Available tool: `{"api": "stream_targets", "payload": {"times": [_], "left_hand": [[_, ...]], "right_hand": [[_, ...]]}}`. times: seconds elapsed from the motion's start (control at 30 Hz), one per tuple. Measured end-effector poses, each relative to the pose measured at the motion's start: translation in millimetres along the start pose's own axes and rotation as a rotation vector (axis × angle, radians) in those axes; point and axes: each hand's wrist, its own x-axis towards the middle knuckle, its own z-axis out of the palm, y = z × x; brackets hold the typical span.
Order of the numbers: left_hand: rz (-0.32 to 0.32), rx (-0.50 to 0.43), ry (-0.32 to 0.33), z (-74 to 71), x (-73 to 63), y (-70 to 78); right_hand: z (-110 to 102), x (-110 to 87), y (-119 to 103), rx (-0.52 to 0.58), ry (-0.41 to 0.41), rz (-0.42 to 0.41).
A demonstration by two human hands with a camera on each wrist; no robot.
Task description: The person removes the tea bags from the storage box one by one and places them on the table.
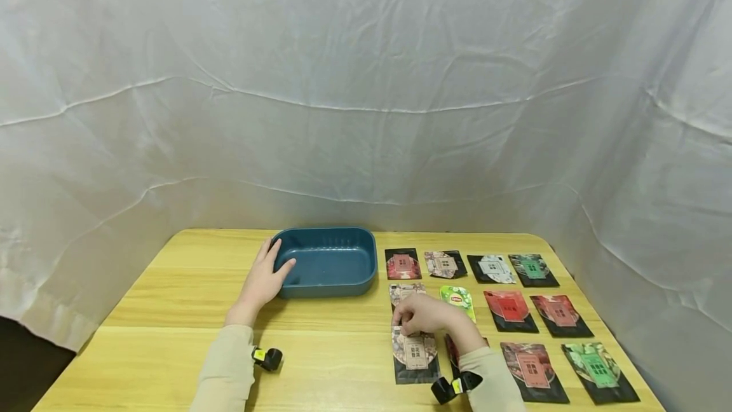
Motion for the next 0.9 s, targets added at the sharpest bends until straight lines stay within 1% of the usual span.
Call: {"api": "stream_targets", "payload": {"times": [0.23, 0.4, 0.6, 0.77, 0.9], "left_hand": [[0.002, 0.005, 0.009, 1.0, -0.2, 0.2], [0.001, 0.014, 0.007, 2.0, 0.0, -0.1], [0.002, 0.013, 0.003, 1.5, -0.1, 0.7], [0.006, 0.01, 0.006, 0.8, 1.0, 0.8], [0.019, 0.021, 0.02, 0.3, 1.8, -0.5]], "right_hand": [[4.7, 1.4, -8.3, -0.067, 0.043, 0.038], [7.3, 2.2, -12.1, -0.091, 0.049, 0.053], [6.1, -0.9, -17.3, -0.126, 0.085, 0.092], [-1.3, -6.0, -21.3, -0.164, 0.154, 0.134], [-12.2, -13.4, -23.3, -0.213, 0.243, 0.153]]}}
